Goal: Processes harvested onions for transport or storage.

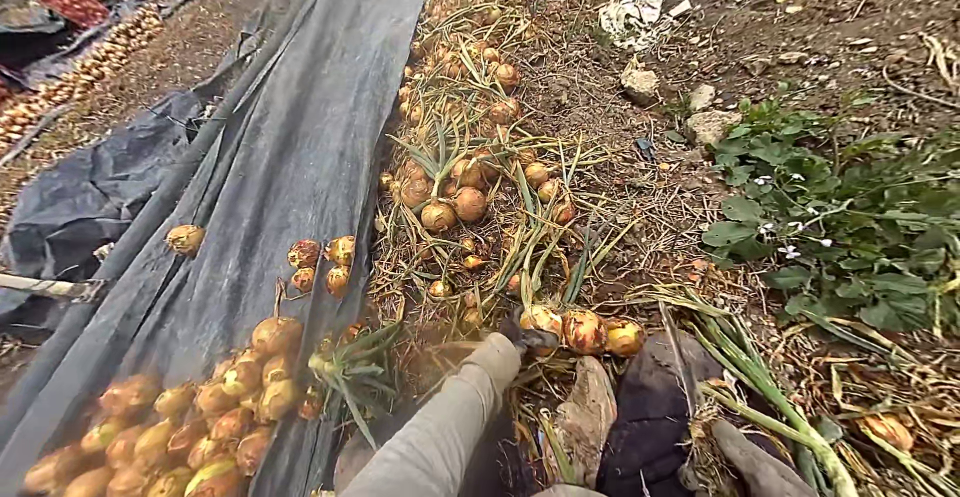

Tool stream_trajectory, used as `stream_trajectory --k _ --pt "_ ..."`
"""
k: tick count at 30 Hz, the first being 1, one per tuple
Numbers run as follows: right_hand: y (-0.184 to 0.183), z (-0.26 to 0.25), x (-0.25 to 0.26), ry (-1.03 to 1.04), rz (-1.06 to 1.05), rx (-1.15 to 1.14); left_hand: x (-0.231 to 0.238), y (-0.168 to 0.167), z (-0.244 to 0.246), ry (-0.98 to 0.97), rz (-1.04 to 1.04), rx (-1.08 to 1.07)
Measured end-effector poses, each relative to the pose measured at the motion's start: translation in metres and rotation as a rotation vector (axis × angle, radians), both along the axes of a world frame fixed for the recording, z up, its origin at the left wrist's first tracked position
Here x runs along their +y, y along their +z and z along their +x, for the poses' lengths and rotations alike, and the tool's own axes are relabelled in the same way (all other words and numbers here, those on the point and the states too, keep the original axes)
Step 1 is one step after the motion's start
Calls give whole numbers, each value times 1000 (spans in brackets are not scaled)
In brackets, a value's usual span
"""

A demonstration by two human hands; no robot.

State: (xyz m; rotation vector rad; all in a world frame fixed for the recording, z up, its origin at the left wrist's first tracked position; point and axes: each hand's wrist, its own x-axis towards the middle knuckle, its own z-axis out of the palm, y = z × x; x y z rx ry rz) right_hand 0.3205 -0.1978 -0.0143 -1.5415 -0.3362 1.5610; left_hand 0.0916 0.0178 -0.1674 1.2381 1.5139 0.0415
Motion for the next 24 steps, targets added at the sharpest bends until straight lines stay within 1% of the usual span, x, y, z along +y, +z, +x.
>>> stream_trajectory --k 2,4,6,8,10,12,14,17,19,22,24 --pt "-14 -3 5 67 -12 -124 -21 30 8 9 52 -29" --pt "-23 -11 20 206 9 -346 -39 55 7 -109 131 -19" --pt "-26 -20 41 350 18 -565 -55 77 3 -169 185 -13" --pt "-27 -31 61 486 -18 -697 -66 91 -2 -201 254 -23" --pt "-18 -47 78 578 -56 -751 -74 100 -10 -162 313 -95" --pt "-4 -61 85 611 -65 -822 -79 119 -14 -145 383 -128" --pt "4 -69 84 575 -32 -930 -81 139 -14 -154 419 -80" --pt "15 -71 82 550 28 -1016 -85 150 -15 -199 482 -6" --pt "21 -70 84 627 34 -1020 -91 156 -18 -239 506 -5" --pt "24 -66 83 674 93 -970 -94 158 -26 -233 488 -146" --pt "20 -65 81 653 100 -893 -95 153 -35 -163 385 -341"
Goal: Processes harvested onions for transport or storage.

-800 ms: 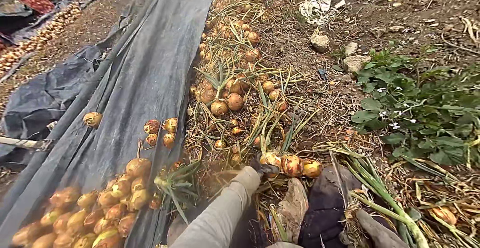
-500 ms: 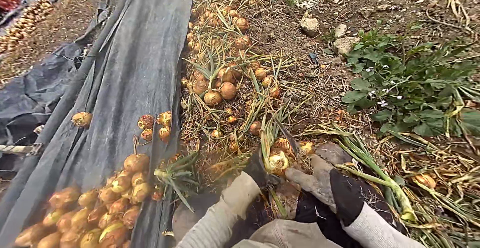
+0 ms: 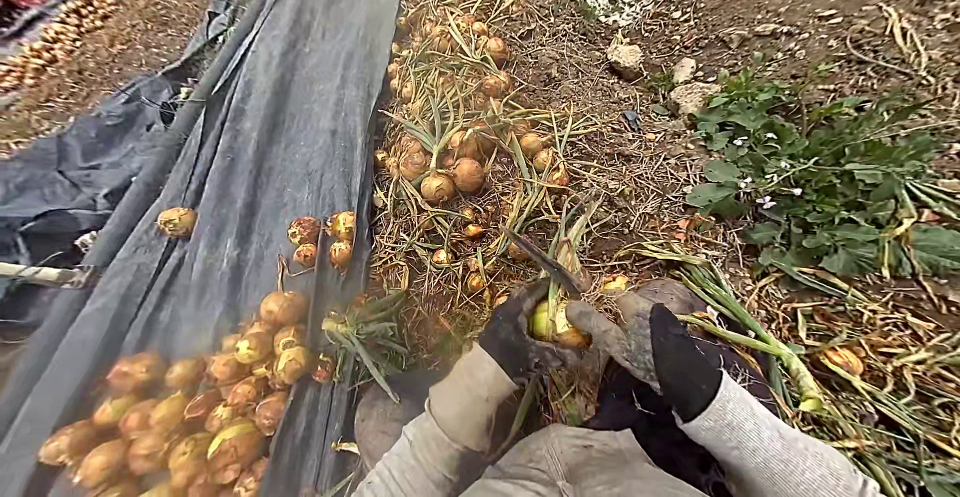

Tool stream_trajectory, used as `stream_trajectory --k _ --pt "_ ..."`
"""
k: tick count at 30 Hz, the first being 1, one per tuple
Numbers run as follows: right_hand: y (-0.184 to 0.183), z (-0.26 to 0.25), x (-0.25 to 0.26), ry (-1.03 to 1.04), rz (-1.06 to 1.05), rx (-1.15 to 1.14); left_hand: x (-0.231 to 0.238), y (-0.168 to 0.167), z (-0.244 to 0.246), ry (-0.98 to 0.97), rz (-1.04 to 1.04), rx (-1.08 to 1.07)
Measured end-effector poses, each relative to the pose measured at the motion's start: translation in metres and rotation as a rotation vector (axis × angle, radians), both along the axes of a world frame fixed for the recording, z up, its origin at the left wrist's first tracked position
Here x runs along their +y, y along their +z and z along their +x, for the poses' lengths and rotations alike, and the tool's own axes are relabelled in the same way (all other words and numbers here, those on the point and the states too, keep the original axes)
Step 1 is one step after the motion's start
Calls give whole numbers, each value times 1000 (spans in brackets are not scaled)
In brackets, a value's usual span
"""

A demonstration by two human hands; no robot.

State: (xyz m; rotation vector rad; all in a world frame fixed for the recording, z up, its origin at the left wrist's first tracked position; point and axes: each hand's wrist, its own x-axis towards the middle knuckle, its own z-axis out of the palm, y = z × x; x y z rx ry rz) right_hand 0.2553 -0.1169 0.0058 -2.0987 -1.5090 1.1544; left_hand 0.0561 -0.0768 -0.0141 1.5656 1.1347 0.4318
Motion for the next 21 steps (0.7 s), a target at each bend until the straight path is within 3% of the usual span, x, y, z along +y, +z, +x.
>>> stream_trajectory --k 2,3,4,5,6,7,8,11,13,18,21 --pt "-8 1 -2 -55 -17 143 3 -10 -15 113 -163 -174" --pt "-13 2 -3 -87 -29 223 8 -16 -24 264 -178 -169" --pt "-18 4 -5 -120 -27 295 17 -21 -33 470 -130 -26" --pt "-21 5 -6 -160 -25 367 30 -22 -44 607 -60 253" --pt "-25 6 -8 -209 -22 439 42 -17 -56 630 3 558" --pt "-26 6 -8 -257 -30 501 47 -9 -64 606 85 717" --pt "-25 6 -6 -298 -31 554 44 2 -65 529 214 735" --pt "-23 0 -4 -355 -74 666 12 27 -29 34 503 485" --pt "-18 -8 -4 -341 -83 666 6 29 9 -256 495 541" --pt "-10 -5 -8 -241 2 467 19 31 48 -303 342 699" --pt "10 -2 -25 -101 113 616 34 32 57 -200 241 728"
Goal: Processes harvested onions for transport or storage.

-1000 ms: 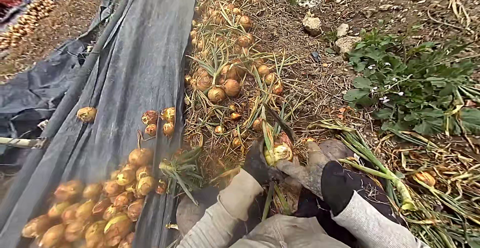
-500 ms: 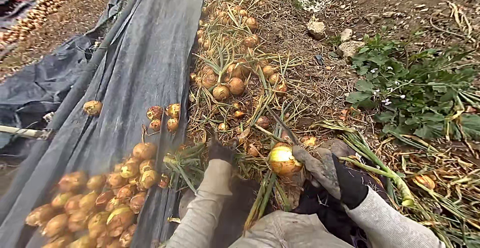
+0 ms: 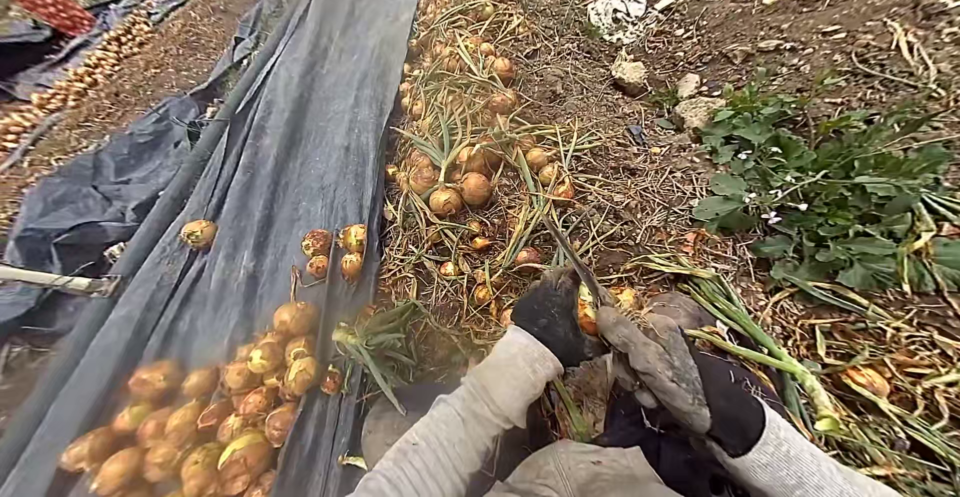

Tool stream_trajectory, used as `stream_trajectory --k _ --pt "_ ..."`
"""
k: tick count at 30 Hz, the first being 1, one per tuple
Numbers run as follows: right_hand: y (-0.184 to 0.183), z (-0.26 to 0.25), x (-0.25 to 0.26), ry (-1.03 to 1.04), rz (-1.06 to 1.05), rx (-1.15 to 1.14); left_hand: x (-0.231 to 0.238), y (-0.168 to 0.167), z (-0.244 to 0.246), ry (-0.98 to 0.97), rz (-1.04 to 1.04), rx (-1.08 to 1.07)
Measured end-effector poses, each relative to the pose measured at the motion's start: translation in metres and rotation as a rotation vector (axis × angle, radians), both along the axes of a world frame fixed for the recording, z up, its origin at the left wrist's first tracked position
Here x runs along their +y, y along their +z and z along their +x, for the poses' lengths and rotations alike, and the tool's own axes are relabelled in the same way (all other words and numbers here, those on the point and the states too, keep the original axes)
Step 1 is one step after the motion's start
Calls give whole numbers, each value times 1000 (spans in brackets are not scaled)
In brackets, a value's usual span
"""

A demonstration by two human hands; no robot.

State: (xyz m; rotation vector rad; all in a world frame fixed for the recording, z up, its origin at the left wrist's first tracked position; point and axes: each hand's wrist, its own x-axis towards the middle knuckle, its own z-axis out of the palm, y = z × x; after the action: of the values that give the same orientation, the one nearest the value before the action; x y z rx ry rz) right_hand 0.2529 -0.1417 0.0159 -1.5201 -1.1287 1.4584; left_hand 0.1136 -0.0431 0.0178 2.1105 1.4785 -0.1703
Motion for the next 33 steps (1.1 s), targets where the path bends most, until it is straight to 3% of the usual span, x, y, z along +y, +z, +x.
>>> stream_trajectory --k 3,6,10,13,18,23,25,27,29,30,31,33 --pt "36 -5 -33 314 120 176 53 -20 -31 559 -114 -217" --pt "23 0 -42 128 -203 355 73 -11 -73 948 5 -831" --pt "-15 -13 -31 -17 -439 420 59 4 -94 1000 75 -1519" --pt "-19 -37 -7 69 -462 490 21 17 -99 912 10 -1656" --pt "-6 -56 24 179 -383 573 -29 2 -108 959 -19 -1546" --pt "-5 -58 30 193 -391 507 -37 4 -149 584 -312 -1251" --pt "-6 -60 27 179 -397 515 -33 15 -154 481 -281 -1048" --pt "-8 -64 27 146 -380 555 -31 27 -145 408 -115 -716" --pt "-1 -69 28 117 -308 525 -36 27 -131 363 39 -319" --pt "2 -70 28 133 -253 479 -39 18 -127 382 38 -224" --pt "6 -68 29 176 -225 426 -43 6 -124 423 30 -254" --pt "8 -66 32 243 -224 363 -46 -9 -125 482 10 -525"
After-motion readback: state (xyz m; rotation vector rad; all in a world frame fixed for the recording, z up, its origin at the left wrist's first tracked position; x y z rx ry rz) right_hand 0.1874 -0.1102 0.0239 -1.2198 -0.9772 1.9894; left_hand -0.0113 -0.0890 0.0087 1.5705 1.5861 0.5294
